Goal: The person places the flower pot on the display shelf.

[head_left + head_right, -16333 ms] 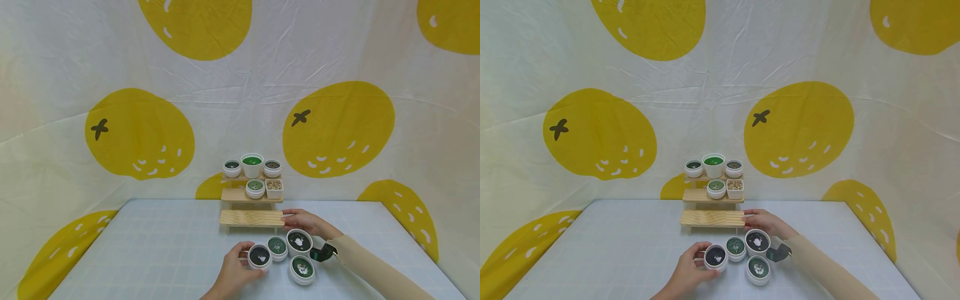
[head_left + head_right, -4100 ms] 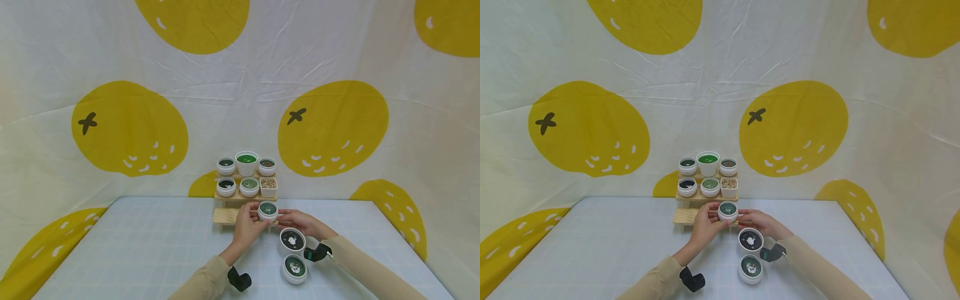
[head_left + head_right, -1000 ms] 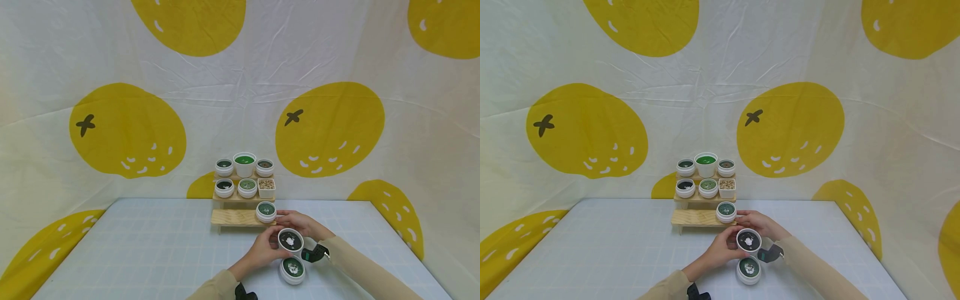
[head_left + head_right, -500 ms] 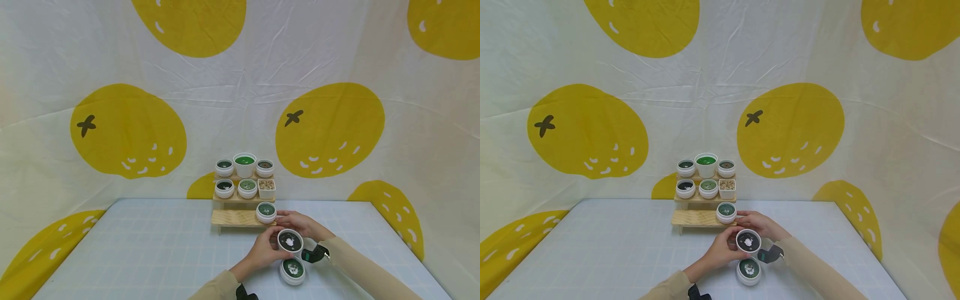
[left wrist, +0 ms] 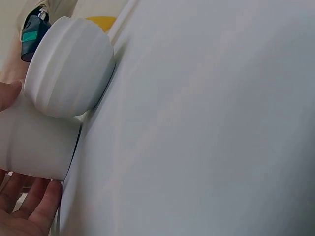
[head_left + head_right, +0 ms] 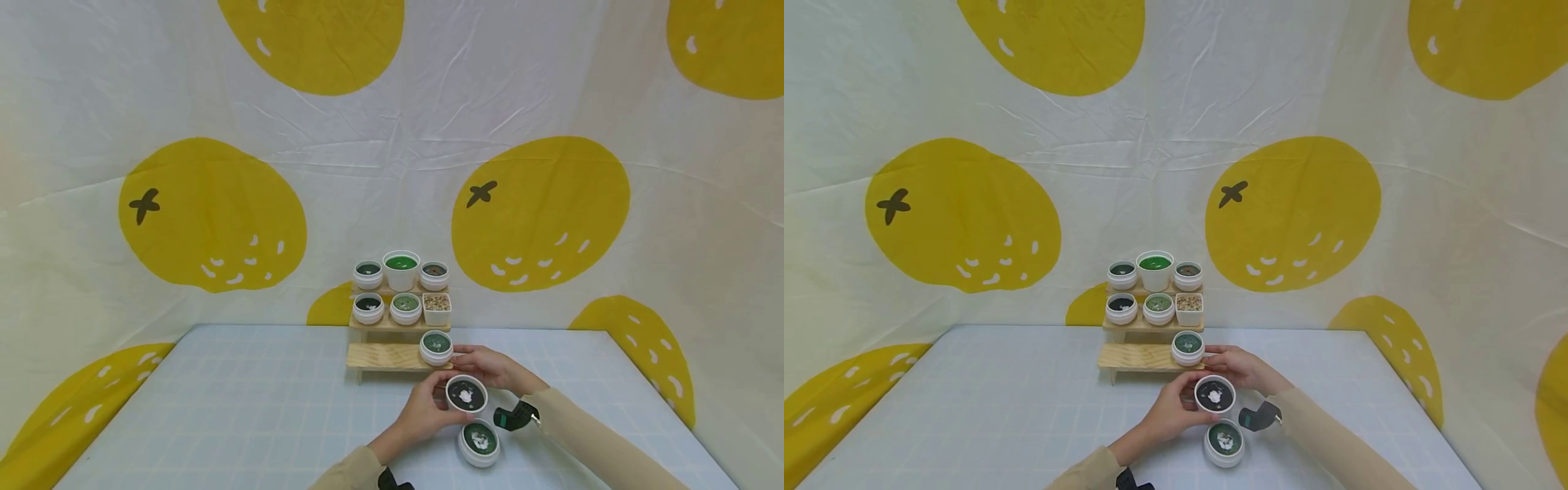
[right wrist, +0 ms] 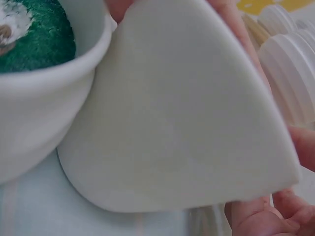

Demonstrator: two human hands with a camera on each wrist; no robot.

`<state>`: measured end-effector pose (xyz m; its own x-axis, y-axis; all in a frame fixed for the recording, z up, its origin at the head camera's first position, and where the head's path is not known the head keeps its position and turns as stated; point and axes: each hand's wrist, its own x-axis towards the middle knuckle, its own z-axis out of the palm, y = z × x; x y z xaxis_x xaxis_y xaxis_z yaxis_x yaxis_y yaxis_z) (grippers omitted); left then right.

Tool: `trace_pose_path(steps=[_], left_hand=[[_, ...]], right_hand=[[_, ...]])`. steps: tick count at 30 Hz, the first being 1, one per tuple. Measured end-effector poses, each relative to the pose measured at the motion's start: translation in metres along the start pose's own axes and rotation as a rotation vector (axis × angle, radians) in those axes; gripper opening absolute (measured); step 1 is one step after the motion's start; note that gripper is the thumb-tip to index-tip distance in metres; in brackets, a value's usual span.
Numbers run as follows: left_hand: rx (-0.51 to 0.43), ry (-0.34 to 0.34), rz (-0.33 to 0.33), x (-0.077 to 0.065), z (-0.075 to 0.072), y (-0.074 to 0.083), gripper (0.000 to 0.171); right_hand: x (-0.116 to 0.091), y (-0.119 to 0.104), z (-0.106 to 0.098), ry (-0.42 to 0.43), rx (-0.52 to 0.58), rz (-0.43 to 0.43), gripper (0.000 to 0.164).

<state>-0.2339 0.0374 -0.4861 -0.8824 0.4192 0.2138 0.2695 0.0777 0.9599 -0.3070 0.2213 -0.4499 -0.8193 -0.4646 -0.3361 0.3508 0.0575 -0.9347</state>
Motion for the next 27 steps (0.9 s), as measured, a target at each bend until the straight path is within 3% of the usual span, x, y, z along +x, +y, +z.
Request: trace_pose_path(steps=[14,27], left_hand=[[0.019,0.056,-0.008,-0.014,-0.012,-0.001,0.066],[0.009,0.123,-0.033,-0.031,-0.030,0.003,0.064]], right_hand=[[-0.003,-0.004,0.002,0.004,0.076,0.037,0.061],[-0.002,-0.002,0.000,-0.019,0.084,0.012,0.062]])
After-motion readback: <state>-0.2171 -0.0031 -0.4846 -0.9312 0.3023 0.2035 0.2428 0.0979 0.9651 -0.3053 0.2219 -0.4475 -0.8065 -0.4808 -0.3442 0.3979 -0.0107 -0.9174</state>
